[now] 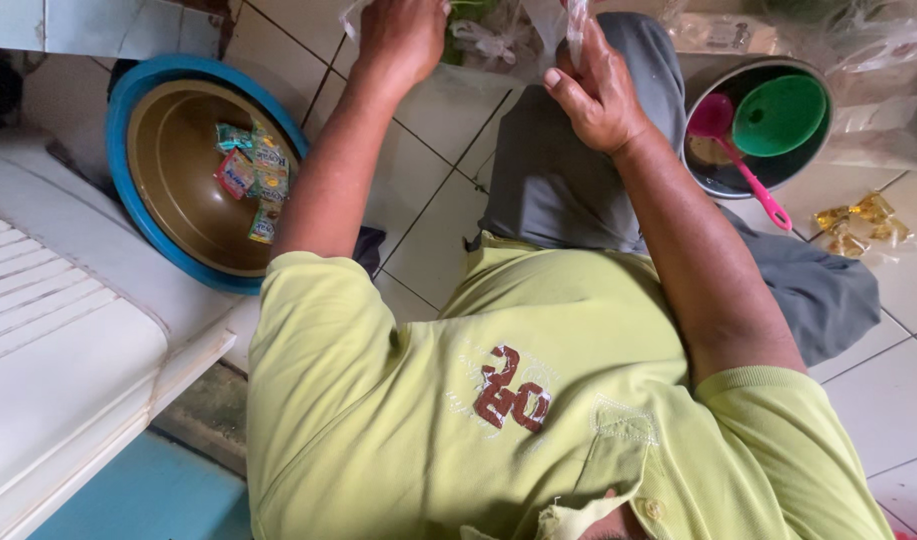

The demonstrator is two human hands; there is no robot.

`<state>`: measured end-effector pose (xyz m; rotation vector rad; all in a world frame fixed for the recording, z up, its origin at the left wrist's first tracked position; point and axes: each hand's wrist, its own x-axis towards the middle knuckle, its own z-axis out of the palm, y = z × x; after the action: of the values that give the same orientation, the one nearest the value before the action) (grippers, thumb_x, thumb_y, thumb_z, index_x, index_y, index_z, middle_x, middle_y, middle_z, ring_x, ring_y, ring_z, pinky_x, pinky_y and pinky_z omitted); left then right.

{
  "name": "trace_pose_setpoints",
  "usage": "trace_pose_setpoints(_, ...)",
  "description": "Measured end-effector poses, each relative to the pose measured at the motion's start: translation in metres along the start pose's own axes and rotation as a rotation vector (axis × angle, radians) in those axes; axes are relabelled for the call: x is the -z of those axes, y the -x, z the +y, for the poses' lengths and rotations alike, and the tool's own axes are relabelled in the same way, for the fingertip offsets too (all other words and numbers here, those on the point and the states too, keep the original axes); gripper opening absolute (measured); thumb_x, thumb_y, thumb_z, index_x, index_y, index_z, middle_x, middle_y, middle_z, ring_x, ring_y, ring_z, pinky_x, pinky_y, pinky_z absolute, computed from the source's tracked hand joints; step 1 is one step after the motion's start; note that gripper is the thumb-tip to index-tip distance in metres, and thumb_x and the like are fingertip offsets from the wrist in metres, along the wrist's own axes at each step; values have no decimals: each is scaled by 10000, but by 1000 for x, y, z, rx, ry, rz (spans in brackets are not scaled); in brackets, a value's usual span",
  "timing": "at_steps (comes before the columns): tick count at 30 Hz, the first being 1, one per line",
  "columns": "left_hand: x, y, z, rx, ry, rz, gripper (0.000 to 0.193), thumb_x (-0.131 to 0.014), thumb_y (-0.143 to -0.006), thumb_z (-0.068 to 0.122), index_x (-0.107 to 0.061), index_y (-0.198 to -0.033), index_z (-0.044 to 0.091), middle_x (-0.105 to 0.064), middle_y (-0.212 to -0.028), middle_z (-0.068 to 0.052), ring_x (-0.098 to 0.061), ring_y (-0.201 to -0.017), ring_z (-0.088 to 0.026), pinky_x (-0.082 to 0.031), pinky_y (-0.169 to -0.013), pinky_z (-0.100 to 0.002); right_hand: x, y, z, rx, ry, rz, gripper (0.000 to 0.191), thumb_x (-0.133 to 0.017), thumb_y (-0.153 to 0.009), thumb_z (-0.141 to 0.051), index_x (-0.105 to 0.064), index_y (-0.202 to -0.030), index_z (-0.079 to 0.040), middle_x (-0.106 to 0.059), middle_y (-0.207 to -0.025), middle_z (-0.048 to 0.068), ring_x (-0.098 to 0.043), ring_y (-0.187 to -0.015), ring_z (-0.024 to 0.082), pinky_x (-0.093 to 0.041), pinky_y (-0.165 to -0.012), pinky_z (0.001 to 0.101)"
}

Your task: The person sits on the floor and packs small portions of a yellow substance and green leaves into clear plastic bags. They use a pink spoon to transfer the yellow substance from a metal bowl into the bags, then add leaves and tie the bags shut.

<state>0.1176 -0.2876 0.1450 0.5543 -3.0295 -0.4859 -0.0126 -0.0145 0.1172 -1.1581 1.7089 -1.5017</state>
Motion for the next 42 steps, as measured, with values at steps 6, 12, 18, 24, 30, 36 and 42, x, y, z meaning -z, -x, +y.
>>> trace_pose_setpoints(6,-16,-19,49,75,-139,-189,127,-654,-851,60,-743,-939,83,-722,-950,-202,-717,-861,-401,-557,-734,-529,0,-2,-9,-40,-67,-31,734,-634,-1065,-191,-234,-1660,-34,-493,-751,36,-450,-687,134,-397,-686,283)
trace_pose_setpoints(12,-61,-41,78,148,-95,-30,157,-607,-880,143,-744,-947,103,-736,-930,-176,-731,-871,-370,-572,-757,-490,3,-1,-15,-52,-11,-26,796,-652,-1033,-234,-240,-1687,-44,-489,-734,51,-453,-673,143,-405,-683,293)
trace_pose_setpoints(18,-83,-38,78,46,-158,111,197,-602,-880,192,-679,-1059,162,-738,-1048,-153,-726,-931,-362,-573,-780,-485,6,-1,-5,-54,51,-36,822,-669,-1005,-249,-245,-1678,-42,-636,-987,101,-569,-760,171,-498,-790,324)
trace_pose_setpoints(24,-45,9,86,270,81,-159,318,-653,-968,249,-714,-1255,128,-681,-1175,-184,-661,-1045,-406,-523,-877,-516,5,3,13,160,36,72,762,-712,-1067,-363,-300,-1591,4,-685,-1049,147,-680,-872,271,-552,-803,416)
trace_pose_setpoints(30,-24,40,132,26,677,211,424,-630,-1050,150,-518,-1426,-12,-603,-1358,-207,-625,-1236,-309,-557,-982,-373,11,6,-3,4,-157,186,612,-682,-1016,-320,-468,-1477,21,-701,-1015,145,-678,-869,238,-547,-793,365)
trace_pose_setpoints(36,-59,32,179,-23,969,-63,588,-613,-1097,166,-315,-1589,40,-631,-1340,-191,-623,-1192,-250,-489,-1077,-372,46,89,-7,130,-54,243,407,-584,-1080,-177,-567,-1432,26,-710,-1271,174,-660,-1206,305,-516,-1040,429)
trace_pose_setpoints(42,-41,17,236,-50,196,269,593,-724,-1022,241,-453,-1505,30,-526,-1370,-216,-546,-1246,-373,-447,-1076,-482,109,264,-12,-213,237,500,284,-637,-1036,-131,-659,-1292,-10,-717,-1096,151,-693,-1011,320,-553,-884,415)
